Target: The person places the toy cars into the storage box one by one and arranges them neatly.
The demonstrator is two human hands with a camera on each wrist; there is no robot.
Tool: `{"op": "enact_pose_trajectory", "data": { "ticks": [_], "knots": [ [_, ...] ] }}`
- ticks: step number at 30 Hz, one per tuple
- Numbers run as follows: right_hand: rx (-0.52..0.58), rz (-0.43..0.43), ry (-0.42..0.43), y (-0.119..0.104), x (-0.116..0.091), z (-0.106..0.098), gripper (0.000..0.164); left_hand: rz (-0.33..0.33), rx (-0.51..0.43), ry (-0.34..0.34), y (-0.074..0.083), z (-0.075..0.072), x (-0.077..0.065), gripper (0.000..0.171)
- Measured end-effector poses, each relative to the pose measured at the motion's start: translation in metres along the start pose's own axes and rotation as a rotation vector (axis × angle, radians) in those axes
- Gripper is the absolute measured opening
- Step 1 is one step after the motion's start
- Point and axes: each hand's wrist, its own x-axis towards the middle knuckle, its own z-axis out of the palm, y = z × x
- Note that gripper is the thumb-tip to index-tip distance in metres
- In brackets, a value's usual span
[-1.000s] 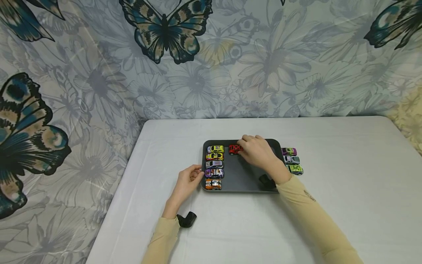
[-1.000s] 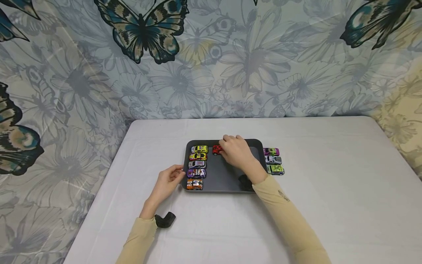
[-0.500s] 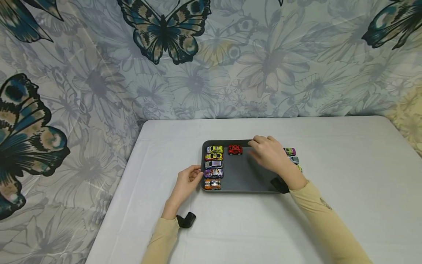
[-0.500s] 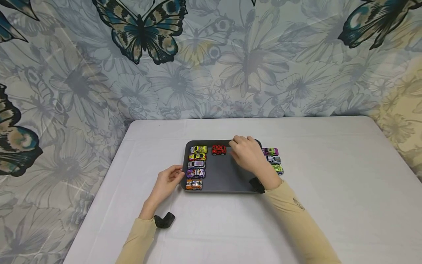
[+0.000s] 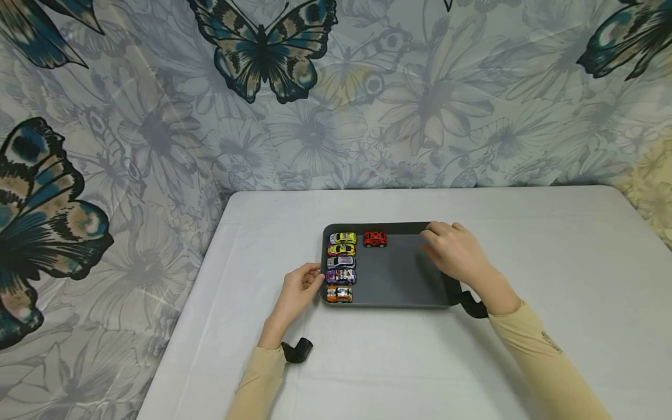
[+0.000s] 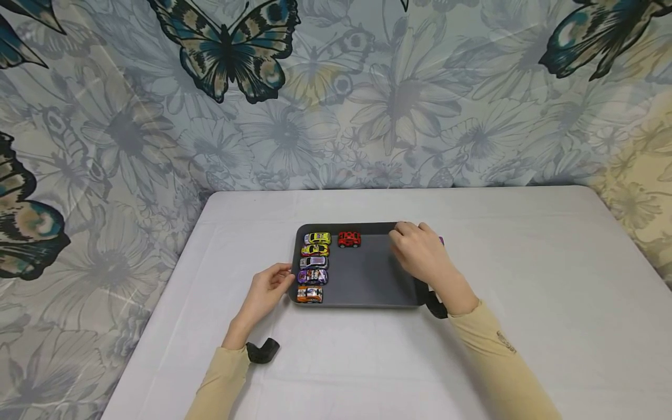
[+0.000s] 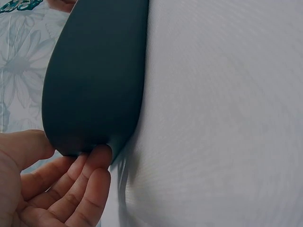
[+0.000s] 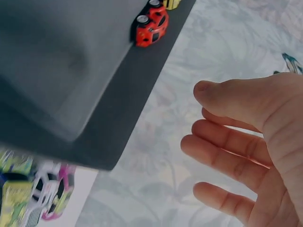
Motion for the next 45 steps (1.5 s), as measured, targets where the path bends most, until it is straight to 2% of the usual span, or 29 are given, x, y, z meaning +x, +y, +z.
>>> {"op": "enact_pose_trajectory", "data": {
  "ticks": [11,22,33,45],
  "knots": [
    [0.001,0.048,-0.048,0.011,-0.027,-0.012,0.027,-0.008,0.007,0.004,0.0,0.0,-0.001,0.025],
    [0.005,0.09,-0.062,0.02,-0.052,-0.012,0.028,-0.012,-0.001,-0.005,-0.001,0.0,-0.001,0.026],
    [0.012,0.1,-0.106,0.025,-0.067,-0.011,0.028,-0.003,0.003,-0.006,-0.001,0.001,-0.001,0.026],
    [0.04,0.158,-0.194,0.033,-0.081,-0.009,0.032,-0.001,0.004,-0.011,-0.001,0.0,-0.001,0.026]
  ]
}}
